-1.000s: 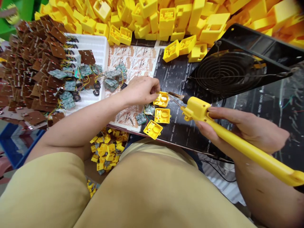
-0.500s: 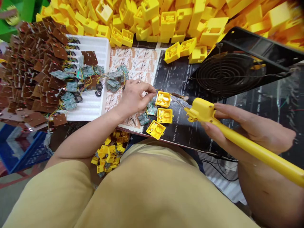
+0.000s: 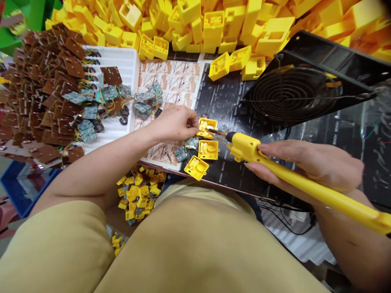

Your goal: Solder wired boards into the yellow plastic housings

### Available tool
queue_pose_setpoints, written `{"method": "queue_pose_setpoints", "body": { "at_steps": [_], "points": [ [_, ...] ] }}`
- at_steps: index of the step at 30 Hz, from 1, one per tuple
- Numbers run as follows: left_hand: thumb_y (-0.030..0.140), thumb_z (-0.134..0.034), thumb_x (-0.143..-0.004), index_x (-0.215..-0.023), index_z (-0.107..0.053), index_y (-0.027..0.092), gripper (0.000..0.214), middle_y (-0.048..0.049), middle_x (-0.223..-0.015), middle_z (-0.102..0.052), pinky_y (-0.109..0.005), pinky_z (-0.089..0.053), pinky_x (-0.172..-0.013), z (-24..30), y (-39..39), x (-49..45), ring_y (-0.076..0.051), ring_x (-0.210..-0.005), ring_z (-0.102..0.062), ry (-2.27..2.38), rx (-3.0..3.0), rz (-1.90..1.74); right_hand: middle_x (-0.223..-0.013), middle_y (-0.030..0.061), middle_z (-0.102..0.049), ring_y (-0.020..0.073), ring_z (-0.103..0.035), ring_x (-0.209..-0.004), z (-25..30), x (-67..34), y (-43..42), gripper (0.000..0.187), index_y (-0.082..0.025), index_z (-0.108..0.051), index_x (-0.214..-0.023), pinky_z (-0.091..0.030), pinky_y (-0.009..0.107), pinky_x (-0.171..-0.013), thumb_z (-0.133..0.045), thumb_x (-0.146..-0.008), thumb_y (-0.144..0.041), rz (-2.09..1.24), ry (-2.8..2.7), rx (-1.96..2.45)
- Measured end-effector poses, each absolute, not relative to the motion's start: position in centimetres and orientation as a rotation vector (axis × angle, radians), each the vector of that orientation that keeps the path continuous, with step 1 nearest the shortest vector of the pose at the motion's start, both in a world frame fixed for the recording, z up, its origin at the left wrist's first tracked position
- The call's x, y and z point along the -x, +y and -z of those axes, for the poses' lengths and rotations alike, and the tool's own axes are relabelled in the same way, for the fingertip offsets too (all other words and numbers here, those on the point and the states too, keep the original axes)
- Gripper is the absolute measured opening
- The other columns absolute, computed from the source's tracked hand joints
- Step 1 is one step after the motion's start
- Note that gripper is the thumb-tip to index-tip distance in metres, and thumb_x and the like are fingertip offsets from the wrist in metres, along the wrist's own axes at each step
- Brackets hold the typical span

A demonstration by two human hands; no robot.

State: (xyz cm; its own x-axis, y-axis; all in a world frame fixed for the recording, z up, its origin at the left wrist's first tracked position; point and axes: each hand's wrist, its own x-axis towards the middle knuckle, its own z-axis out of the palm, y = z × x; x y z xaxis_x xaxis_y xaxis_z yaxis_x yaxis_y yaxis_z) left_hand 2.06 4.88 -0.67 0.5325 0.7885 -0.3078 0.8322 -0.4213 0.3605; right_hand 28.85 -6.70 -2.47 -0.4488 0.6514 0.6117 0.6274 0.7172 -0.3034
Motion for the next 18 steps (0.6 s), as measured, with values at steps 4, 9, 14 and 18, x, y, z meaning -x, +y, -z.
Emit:
{"method": "queue_pose_setpoints", "body": {
  "at_steps": [4, 9, 14, 18],
  "points": [
    [0.019, -0.065, -0.078, -0.084, -0.080, 0.019, 0.016, 0.0012, -0.073, -0.074, -0.033, -0.050, -0.088, 0.2, 5.1, -2.4, -0.017, -0.077, -0.070, 1.312, -2.289, 0.165, -0.078, -0.0005, -0.076, 0.0099, -0.075, -0.074, 2.2, -28.6, -6.0, 0.019, -0.023, -0.062, -0.096, -0.060, 0.015, -0.069, -0.080, -0.091, -0.028, -0.100, -2.187, 0.868],
    [0.022, -0.065, -0.078, -0.084, -0.081, 0.019, 0.017, 0.0003, -0.072, -0.072, -0.035, -0.051, -0.090, 0.0, 5.2, -2.9, -0.018, -0.076, -0.069, 1.356, -2.302, 0.232, -0.076, -0.0021, -0.075, 0.0092, -0.074, -0.071, 1.5, -28.2, -5.5, 0.018, -0.024, -0.061, -0.091, -0.057, 0.015, -0.061, -0.078, -0.093, -0.028, -0.101, -2.229, 0.853],
    [0.021, -0.066, -0.078, -0.081, -0.080, 0.018, 0.015, 0.0009, -0.070, -0.071, -0.038, -0.050, -0.097, -0.3, 5.2, -3.4, -0.018, -0.079, -0.070, 1.347, -2.322, 0.252, -0.085, -0.0015, -0.076, 0.0089, -0.073, -0.071, 0.8, -28.3, -4.9, 0.016, -0.024, -0.063, -0.099, -0.060, 0.017, -0.071, -0.077, -0.093, -0.028, -0.112, -2.306, 0.762],
    [0.022, -0.065, -0.081, -0.086, -0.080, 0.017, 0.016, -0.0013, -0.078, -0.073, -0.038, -0.050, -0.096, -0.6, 5.2, -3.6, -0.020, -0.082, -0.071, 1.356, -2.323, 0.317, -0.084, -0.0026, -0.075, 0.0091, -0.073, -0.073, 0.6, -29.4, -5.6, 0.015, -0.026, -0.067, -0.094, -0.060, 0.018, -0.071, -0.080, -0.091, -0.032, -0.170, -2.270, 0.920]
  ]
}}
